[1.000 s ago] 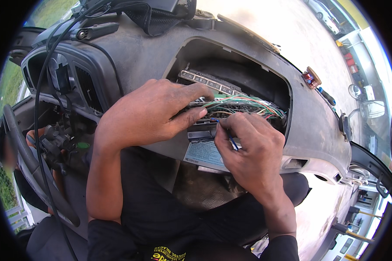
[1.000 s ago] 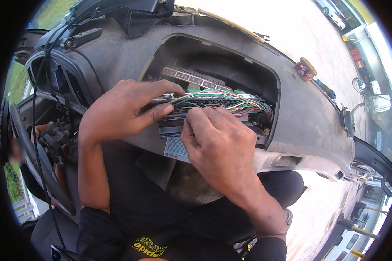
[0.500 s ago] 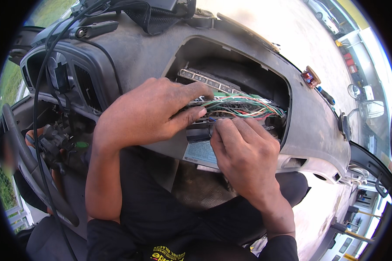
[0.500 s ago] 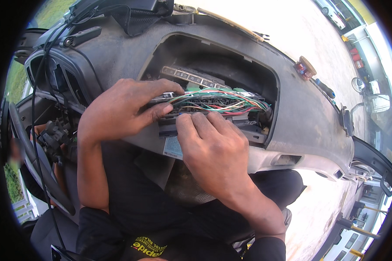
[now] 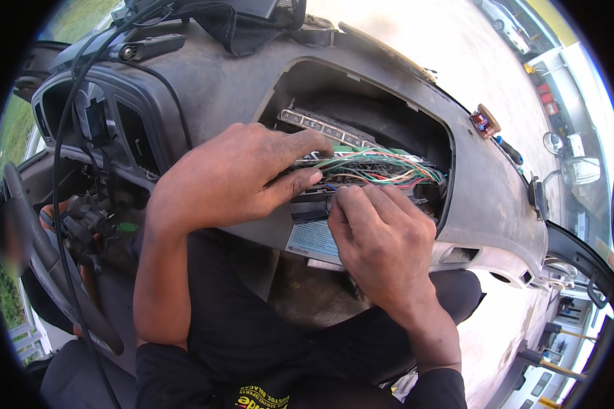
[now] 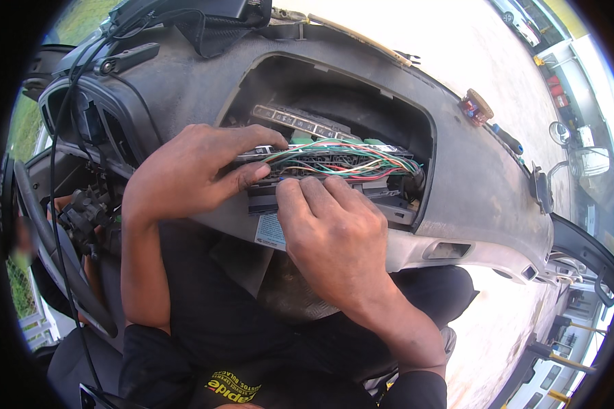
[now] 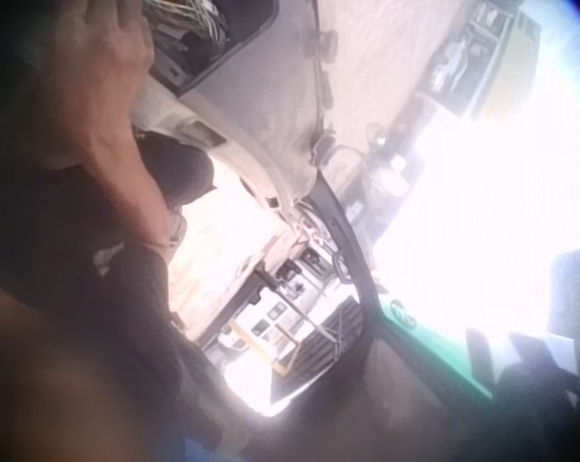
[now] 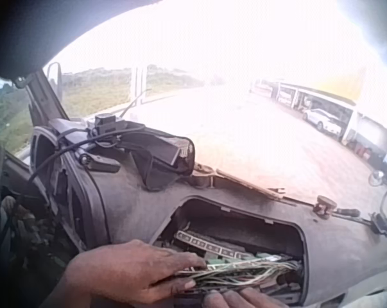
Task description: The person works on the vehicle's dashboard wiring, manipulating a blue wire and other multicolored wires within the exposed fuse/relay compartment. They repeatedly probe and adjust connections near the steering column and dashboard cavity.
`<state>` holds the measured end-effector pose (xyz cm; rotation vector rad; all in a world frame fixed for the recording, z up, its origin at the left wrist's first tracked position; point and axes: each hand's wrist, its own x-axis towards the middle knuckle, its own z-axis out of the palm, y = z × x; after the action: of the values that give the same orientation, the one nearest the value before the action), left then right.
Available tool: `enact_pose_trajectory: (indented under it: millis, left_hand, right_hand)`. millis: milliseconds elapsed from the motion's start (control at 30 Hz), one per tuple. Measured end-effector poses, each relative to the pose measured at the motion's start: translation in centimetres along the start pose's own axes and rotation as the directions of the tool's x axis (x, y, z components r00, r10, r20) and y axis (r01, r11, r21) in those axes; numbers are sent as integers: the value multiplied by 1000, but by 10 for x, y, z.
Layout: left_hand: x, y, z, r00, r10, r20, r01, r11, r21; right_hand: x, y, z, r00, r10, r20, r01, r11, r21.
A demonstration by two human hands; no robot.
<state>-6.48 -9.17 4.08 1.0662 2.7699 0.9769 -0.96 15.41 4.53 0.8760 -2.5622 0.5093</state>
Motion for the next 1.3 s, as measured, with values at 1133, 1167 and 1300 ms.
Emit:
enact_pose_trajectory:
  millis: [1133, 1167, 1300]
  left_hand:
    - [-1, 2, 2, 999, 15, -48, -15, 1000, -4]
    - [-1, 2, 2, 999, 17, -48, -17, 1000, -6]
    - [-2, 3, 1, 999, -8, -38, 7, 1000, -8]
  right_hand:
    - [18, -4, -17, 996, -64, 69, 75, 981, -179]
    - [18, -4, -16, 994, -83, 70, 94, 978, -187]
    - [19, -6, -14, 995, -52, 89, 67, 981, -184]
